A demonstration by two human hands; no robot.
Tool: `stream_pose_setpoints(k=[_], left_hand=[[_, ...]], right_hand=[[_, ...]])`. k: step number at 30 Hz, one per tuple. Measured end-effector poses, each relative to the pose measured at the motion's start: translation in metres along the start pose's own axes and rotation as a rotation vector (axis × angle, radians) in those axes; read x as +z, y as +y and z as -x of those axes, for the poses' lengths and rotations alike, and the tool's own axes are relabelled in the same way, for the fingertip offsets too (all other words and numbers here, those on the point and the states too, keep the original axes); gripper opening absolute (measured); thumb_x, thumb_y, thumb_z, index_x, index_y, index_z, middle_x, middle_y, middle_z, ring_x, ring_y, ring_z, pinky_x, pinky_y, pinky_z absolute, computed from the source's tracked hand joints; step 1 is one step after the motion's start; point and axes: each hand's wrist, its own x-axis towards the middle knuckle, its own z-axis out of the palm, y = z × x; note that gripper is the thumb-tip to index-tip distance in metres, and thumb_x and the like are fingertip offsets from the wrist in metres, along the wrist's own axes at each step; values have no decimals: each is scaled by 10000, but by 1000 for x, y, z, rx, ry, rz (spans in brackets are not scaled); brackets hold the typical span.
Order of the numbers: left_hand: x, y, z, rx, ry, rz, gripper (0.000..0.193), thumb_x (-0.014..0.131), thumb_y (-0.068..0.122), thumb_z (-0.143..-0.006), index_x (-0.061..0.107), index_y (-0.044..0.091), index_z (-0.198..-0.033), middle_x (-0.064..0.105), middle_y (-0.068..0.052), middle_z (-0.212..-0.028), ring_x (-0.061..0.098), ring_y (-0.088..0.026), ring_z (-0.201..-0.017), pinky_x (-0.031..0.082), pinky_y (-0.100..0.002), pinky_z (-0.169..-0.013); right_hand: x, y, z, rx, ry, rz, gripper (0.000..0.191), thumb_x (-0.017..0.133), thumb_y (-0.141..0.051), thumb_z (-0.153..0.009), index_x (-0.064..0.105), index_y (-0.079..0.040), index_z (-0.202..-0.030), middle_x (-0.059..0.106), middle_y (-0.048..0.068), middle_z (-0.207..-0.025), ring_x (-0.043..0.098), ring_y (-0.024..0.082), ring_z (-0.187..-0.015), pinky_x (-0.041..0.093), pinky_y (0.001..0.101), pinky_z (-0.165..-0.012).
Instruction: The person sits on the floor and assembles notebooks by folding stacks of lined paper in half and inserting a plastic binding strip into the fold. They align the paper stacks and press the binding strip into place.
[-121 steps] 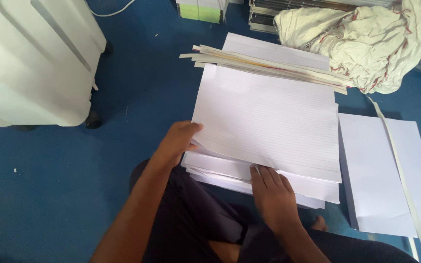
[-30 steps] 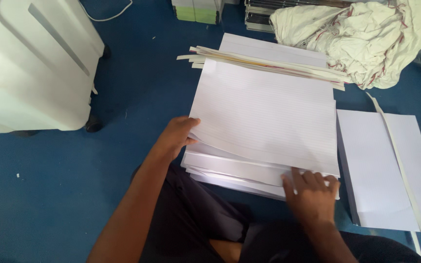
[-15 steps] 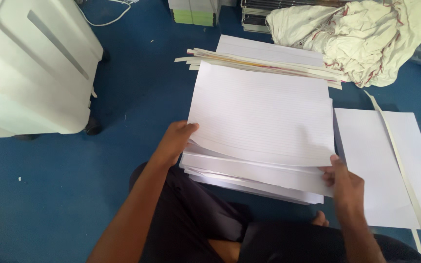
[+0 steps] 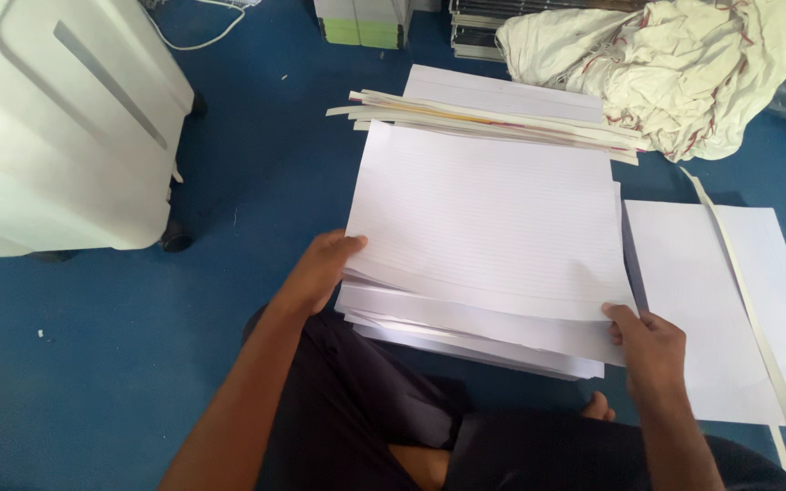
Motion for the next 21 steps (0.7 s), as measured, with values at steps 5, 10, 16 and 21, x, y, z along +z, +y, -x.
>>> stream_pose_setpoints(k=[5,10,16,21], left_hand=[[4,4,6,7,41,-156,416,575,283,-959,687,-56,-1171,744,-178,-1034,683,-235,-961,508,-368,-900],[6,9,3,27,77,-363,364,582,276,-1015,719,-62,-1013,631,-124,-828,542,-184,-742,471,-373,-694],[6,9,4,98,71,-322,292,574,234,-964,703,-22,-910,667,-37,-746,592,-116,-684,494,-333,-659],[11,17,6,97,199,-567,321,657,252,-937,648,-55,-845,590,-97,-693,536,-176,-627,463,-381,-607]], right_hand=[[-3,-11,5,32,-24,112,433,759,-303,-906,706,110,-1025,674,242,-843,627,314,-760,514,417,-698],[-5,-18,4,85,-44,255,564,744,-381,-916,705,124,-1162,700,283,-897,663,361,-802,542,457,-706],[-2,-12,4,40,-19,206,590,750,-382,-894,679,117,-1201,713,293,-923,695,369,-821,556,448,-711],[-8,-10,-4,14,-57,357,612,743,-457,-875,754,117,-1086,737,293,-835,710,376,-742,557,456,-665]])
